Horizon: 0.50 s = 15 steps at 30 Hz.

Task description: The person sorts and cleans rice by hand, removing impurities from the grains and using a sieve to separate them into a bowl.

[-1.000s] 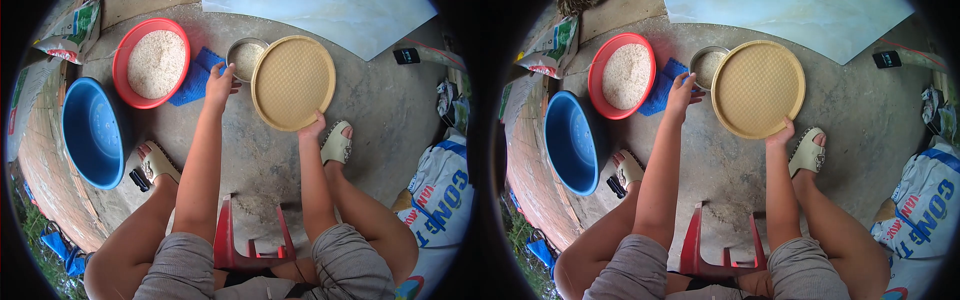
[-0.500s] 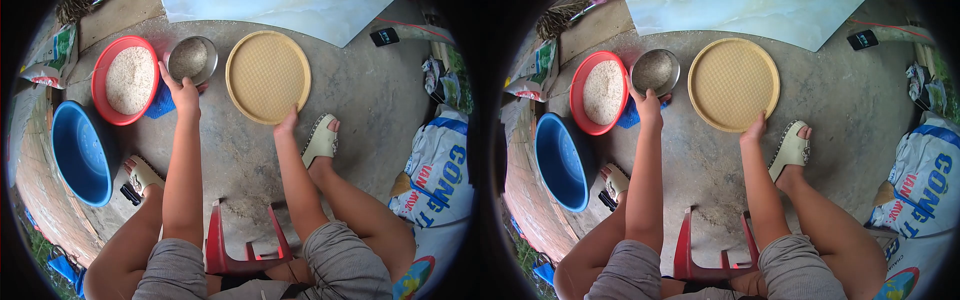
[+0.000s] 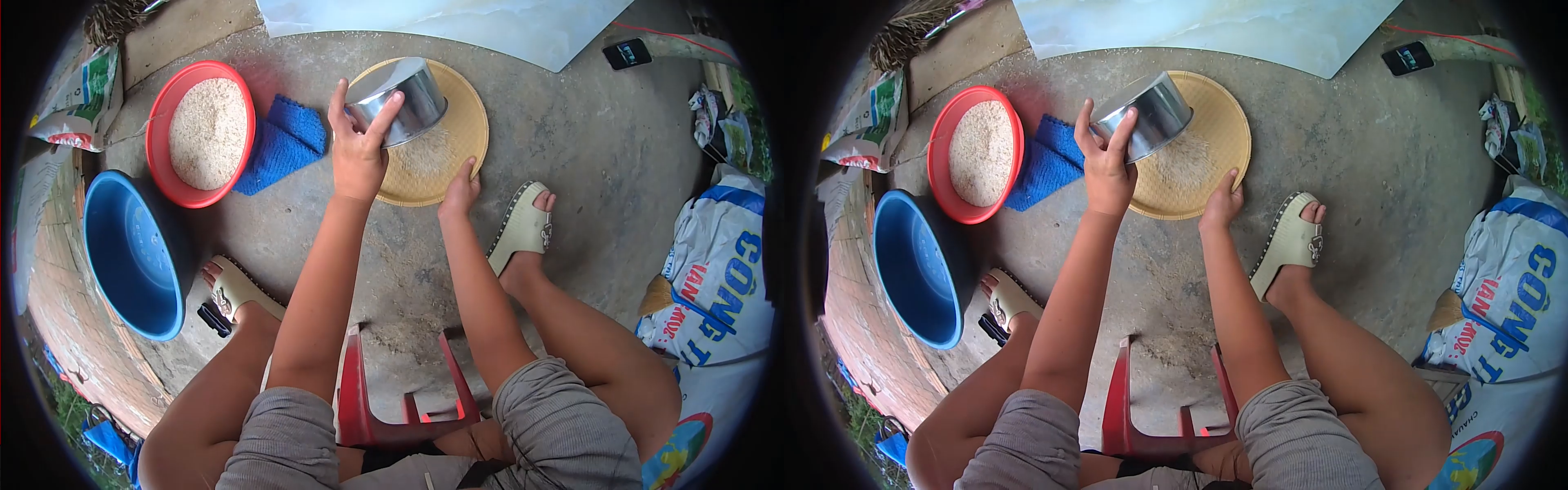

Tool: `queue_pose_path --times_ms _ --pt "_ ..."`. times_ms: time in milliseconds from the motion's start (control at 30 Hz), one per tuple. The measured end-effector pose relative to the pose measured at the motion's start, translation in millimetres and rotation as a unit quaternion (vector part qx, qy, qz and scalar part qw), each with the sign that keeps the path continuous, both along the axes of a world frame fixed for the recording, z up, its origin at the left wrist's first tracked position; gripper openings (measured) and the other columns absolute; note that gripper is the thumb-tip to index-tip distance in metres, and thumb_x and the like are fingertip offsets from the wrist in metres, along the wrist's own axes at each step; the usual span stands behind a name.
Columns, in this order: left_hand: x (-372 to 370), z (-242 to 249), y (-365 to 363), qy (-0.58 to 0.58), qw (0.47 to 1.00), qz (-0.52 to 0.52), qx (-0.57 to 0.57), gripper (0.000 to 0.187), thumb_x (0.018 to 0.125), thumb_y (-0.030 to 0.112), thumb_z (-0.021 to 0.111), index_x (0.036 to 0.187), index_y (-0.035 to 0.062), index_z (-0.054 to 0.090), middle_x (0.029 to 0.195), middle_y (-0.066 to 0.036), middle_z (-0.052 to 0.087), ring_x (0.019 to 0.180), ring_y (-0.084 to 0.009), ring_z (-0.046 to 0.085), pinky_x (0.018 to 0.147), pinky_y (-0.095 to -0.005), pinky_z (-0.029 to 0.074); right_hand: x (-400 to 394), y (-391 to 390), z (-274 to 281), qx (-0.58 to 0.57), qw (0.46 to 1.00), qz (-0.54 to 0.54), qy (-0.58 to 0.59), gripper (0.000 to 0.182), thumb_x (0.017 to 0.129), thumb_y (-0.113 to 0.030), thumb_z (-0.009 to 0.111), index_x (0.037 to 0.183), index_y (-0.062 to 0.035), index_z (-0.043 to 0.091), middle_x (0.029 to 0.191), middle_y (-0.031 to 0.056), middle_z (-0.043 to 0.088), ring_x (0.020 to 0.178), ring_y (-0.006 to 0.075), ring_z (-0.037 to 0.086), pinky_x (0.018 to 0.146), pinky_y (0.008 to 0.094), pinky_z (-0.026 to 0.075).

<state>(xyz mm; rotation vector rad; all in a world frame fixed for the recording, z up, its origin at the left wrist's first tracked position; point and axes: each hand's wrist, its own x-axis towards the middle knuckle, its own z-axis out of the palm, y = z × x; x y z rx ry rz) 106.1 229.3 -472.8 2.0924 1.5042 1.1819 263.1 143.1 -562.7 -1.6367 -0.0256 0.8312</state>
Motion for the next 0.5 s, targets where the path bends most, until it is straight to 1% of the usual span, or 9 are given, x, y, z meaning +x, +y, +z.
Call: queue_pose_path --times_ms 100,133,200,233,267,333,367,400,500 --pt "-10 -2 1 0.005 0.999 0.018 0.047 0.077 0.067 -0.017 0.060 0.127 0.0297 0.051 0.140 -0.024 0.025 0.117 -0.0375 0.045 0.083 -0.0356 0.048 0 0 0 -0.006 1.000 0.000 0.001 0.045 0.098 -0.034 0.045 0.122 0.0031 0.051 0.118 0.0121 0.059 0.104 0.0200 0.057 0.089 0.0305 0.044" --pt "-15 -8 4 -0.026 0.996 0.033 0.078 0.082 0.064 -0.020 0.057 0.130 0.0269 0.047 0.139 -0.023 0.025 0.121 -0.0388 0.041 0.091 -0.0386 0.045 0 1 1 -0.012 1.000 -0.002 0.003 0.045 0.098 -0.034 0.045 0.122 0.0032 0.052 0.118 0.0121 0.059 0.104 0.0200 0.057 0.089 0.0305 0.044" --pt "-23 9 7 -0.042 0.989 0.133 0.042 0.085 0.063 -0.021 0.051 0.136 0.0201 0.039 0.137 -0.024 0.025 0.122 -0.0416 0.038 0.097 -0.0427 0.040 0 2 3 -0.016 1.000 -0.001 0.006 0.045 0.098 -0.034 0.045 0.122 0.0033 0.051 0.117 0.0121 0.059 0.103 0.0200 0.057 0.089 0.0307 0.044" --pt "-32 6 12 -0.043 0.981 0.190 0.015 0.084 0.066 -0.015 0.055 0.139 0.0203 0.036 0.137 -0.026 0.024 0.119 -0.0454 0.038 0.097 -0.0440 0.039 -1 3 4 -0.020 1.000 -0.002 0.010 0.045 0.098 -0.034 0.045 0.122 0.0034 0.051 0.117 0.0121 0.059 0.103 0.0201 0.058 0.088 0.0309 0.045" --pt "-35 12 15 -0.083 0.970 0.227 -0.024 0.083 0.070 -0.013 0.051 0.143 0.0176 0.027 0.135 -0.028 0.025 0.120 -0.0464 0.035 0.102 -0.0460 0.032 -1 3 6 -0.019 1.000 -0.002 0.012 0.045 0.098 -0.034 0.045 0.122 0.0034 0.051 0.117 0.0121 0.059 0.103 0.0201 0.058 0.088 0.0309 0.045" --pt "-49 3 19 -0.226 0.918 0.283 -0.161 0.082 0.076 -0.010 0.046 0.146 0.0189 0.017 0.133 -0.025 0.029 0.115 -0.0397 0.043 0.092 -0.0430 0.046 -2 4 10 -0.011 1.000 -0.007 0.020 0.046 0.098 -0.035 0.045 0.122 0.0035 0.052 0.116 0.0121 0.059 0.102 0.0200 0.058 0.087 0.0313 0.045" --pt "-52 8 21 -0.322 0.859 0.315 -0.244 0.081 0.079 -0.009 0.043 0.148 0.0203 0.010 0.132 -0.022 0.031 0.112 -0.0350 0.048 0.085 -0.0408 0.054 0 4 9 -0.010 1.000 -0.007 0.022 0.046 0.098 -0.035 0.045 0.122 0.0035 0.052 0.116 0.0121 0.059 0.102 0.0200 0.058 0.087 0.0313 0.045" --pt "-57 8 22 -0.322 0.860 0.315 -0.242 0.081 0.079 -0.009 0.043 0.148 0.0203 0.010 0.132 -0.022 0.031 0.112 -0.0350 0.048 0.085 -0.0408 0.054 1 4 7 -0.018 1.000 0.000 0.020 0.047 0.098 -0.036 0.045 0.124 0.0027 0.050 0.118 0.0118 0.058 0.104 0.0203 0.057 0.089 0.0319 0.045" --pt "-77 -8 26 -0.446 0.795 0.198 -0.360 0.079 0.089 -0.006 0.038 0.147 0.0271 -0.005 0.138 -0.019 0.027 0.108 -0.0285 0.052 0.076 -0.0396 0.059 4 1 6 -0.023 0.999 0.016 0.024 0.048 0.098 -0.037 0.045 0.125 0.0020 0.049 0.120 0.0115 0.057 0.106 0.0207 0.056 0.091 0.0325 0.044"
